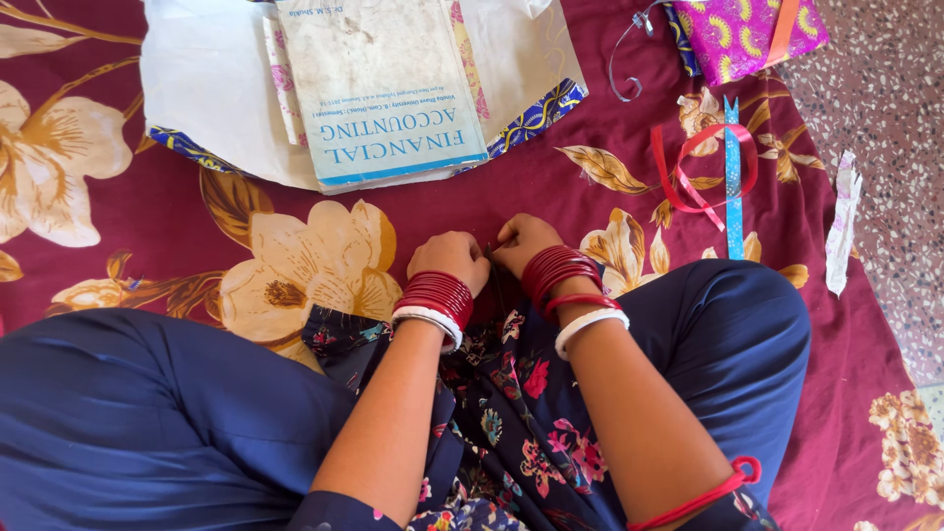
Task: The person wraps a book with yellow floral paper, smoothing the edges and folding the paper around the cover. They then flip the book over and continue wrapping the other side, using tape to secure the paper. The person also handles a roll of tape and a small knife to cut it.
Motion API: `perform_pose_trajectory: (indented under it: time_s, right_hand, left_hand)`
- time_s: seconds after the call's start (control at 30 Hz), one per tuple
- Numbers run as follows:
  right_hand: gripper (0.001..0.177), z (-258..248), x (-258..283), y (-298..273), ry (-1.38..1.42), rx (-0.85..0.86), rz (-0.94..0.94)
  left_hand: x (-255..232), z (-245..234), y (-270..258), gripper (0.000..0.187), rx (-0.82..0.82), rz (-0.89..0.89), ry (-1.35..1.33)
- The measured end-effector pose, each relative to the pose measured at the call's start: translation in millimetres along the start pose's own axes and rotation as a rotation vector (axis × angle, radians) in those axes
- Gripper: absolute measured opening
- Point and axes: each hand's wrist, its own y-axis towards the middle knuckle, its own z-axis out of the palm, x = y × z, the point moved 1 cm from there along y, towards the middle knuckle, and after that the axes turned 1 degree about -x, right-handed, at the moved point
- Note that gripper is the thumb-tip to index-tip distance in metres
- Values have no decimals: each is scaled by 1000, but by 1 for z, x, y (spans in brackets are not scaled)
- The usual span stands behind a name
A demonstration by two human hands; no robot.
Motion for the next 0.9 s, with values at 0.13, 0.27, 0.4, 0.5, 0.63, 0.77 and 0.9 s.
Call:
perform_pose_trajectory:
  time_s: [0.13,0.27,0.4,0.5,0.63,0.77,0.9]
  right_hand:
    - [37,-10,1,6,360,90,252]
    - [34,-36,-8,17,550,-69,280]
    - [40,-97,-34,41,658,-114,52]
    - [37,-148,-51,59,418,-182,-7]
    - [45,-175,-64,78,536,-357,269]
    - [40,-171,-71,93,259,-416,370]
    - [40,-161,-85,103,391,-302,312]
  left_hand:
    - [17,3,3,18,-71,50,-369]
    - [24,7,5,14,-8,-21,-697]
    - [26,6,7,13,-61,22,-714]
    - [25,3,7,13,41,-64,-886]
    - [23,-5,2,14,48,-38,-818]
    - [19,-11,0,17,39,-48,-766]
    - [18,-12,0,21,42,-38,-719]
